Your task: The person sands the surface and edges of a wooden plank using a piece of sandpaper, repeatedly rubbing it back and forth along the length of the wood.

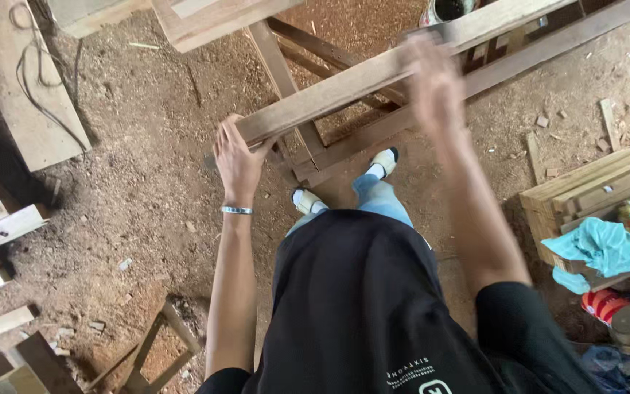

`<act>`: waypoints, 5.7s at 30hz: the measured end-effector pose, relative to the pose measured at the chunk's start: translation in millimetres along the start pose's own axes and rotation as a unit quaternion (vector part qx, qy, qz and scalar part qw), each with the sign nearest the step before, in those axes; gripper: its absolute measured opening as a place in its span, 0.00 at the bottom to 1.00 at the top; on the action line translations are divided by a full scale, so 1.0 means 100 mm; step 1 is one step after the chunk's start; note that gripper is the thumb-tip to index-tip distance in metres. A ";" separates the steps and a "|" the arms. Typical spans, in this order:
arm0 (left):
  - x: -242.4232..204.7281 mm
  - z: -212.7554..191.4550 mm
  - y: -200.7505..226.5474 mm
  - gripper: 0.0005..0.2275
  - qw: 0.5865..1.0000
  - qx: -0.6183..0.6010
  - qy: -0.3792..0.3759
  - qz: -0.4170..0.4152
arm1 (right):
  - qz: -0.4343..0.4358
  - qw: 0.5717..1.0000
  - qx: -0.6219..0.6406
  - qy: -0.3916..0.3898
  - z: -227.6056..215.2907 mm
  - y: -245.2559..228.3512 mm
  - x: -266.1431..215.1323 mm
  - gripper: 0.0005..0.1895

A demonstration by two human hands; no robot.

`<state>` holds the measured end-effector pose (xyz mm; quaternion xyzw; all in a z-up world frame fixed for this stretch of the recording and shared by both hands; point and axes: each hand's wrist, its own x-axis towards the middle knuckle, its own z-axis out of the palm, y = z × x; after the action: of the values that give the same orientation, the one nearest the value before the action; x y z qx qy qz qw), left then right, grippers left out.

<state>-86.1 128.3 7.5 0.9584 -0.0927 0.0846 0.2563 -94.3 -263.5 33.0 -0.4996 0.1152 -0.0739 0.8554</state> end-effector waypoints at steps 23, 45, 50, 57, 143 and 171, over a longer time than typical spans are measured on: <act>0.01 -0.16 0.08 0.44 0.994 0.043 -0.063 -0.072 | -0.097 0.934 -0.344 -0.009 -0.54 -0.20 0.30 0.24; 0.88 1.15 2.33 0.43 0.975 0.195 -0.088 0.068 | -0.185 0.677 -0.712 -0.004 -1.36 -0.75 0.97 0.18; 0.81 1.23 2.28 0.39 0.967 0.214 0.055 0.128 | -0.074 0.780 -0.602 -0.153 -0.74 -0.82 0.50 0.21; 0.80 1.22 2.34 0.37 0.967 0.207 0.063 0.133 | -0.027 0.973 -0.197 -0.114 -1.98 -1.21 0.72 0.26; 1.46 2.15 4.01 0.37 0.974 0.149 -0.041 0.168 | -0.059 0.906 -0.415 0.056 -3.50 -1.97 1.88 0.20; 1.55 2.04 3.87 0.29 0.968 0.098 -0.129 0.189 | -0.177 0.613 -0.768 -0.049 -2.16 -1.05 1.12 0.22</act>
<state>1.7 -325.7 49.2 0.9466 -0.2962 0.0155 0.1262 -45.8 -523.0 8.7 -0.9876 -0.0029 -0.0839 0.1330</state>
